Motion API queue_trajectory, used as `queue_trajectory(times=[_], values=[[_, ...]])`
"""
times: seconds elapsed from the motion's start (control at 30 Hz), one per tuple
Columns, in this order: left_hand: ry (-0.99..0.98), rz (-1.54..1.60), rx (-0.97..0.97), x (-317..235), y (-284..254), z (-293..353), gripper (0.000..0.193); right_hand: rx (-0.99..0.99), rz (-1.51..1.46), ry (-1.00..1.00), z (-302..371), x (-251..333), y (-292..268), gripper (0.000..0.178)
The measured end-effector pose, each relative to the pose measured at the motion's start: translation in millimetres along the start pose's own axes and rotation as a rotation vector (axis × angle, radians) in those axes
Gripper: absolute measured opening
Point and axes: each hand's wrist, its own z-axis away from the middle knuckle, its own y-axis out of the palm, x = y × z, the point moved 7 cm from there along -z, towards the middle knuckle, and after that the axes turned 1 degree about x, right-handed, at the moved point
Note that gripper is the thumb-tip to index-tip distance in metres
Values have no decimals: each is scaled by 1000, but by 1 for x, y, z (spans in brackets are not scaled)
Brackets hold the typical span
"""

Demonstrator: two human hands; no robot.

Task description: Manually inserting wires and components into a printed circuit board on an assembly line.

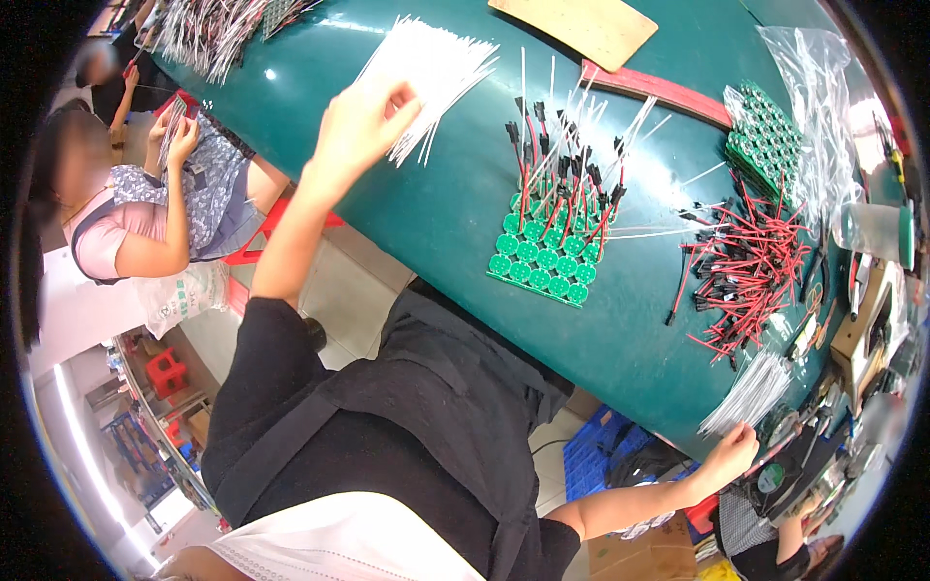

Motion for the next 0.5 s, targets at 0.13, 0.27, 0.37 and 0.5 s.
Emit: queue_trajectory(times=[0.13, 0.27, 0.37, 0.5], values=[[0, -133, 136, 21, 12, -24, 26, -41, -43, -44, -1, -14, 8, 27], [71, -126, 195, 29, 20, -35, 21, 27, -80, -14, -2, -19, 10, 24], [35, -20, 205, 39, 18, -42, 21, 44, -285, 63, -1, -18, 4, 20], [-54, 148, 339, 44, 15, -45, 22, 104, -647, 138, -6, -38, 11, 17]])
